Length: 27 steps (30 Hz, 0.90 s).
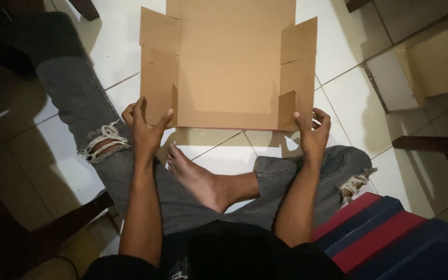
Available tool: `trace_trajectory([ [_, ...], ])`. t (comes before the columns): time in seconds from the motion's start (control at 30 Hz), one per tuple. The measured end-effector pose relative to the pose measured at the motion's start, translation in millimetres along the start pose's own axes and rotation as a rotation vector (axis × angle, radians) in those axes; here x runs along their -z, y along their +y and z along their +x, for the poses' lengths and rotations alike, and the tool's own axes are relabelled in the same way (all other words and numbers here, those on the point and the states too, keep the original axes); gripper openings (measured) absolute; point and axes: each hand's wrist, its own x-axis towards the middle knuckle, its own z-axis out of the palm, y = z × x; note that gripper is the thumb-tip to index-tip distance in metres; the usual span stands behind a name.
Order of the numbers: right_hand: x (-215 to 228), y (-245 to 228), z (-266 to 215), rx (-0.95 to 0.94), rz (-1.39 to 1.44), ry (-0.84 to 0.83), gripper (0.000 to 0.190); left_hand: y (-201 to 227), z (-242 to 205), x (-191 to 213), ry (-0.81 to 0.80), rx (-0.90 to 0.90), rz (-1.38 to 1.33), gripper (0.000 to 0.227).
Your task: Assembling a cardboard shoebox by folding the main body and inserting internal components.
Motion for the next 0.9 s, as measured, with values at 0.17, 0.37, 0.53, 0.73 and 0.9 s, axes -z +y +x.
trace_trajectory([
  [0.17,-10,23,13,0.046,0.135,-0.005,0.044,-2,1,-1,-0.010,-0.028,0.011,0.078],
  [0.37,-16,34,16,0.100,0.171,-0.020,0.018,5,-1,-2,-0.021,-0.054,-0.008,0.065],
  [0.53,-15,18,8,0.060,0.175,-0.020,0.016,9,-2,-2,-0.029,-0.091,0.030,0.053],
  [0.73,-18,37,17,0.021,0.181,-0.053,0.019,16,-8,-1,-0.004,-0.110,-0.122,0.042],
  [0.9,-21,45,19,0.086,0.193,-0.007,0.011,15,-7,1,0.034,-0.079,-0.191,0.027],
])
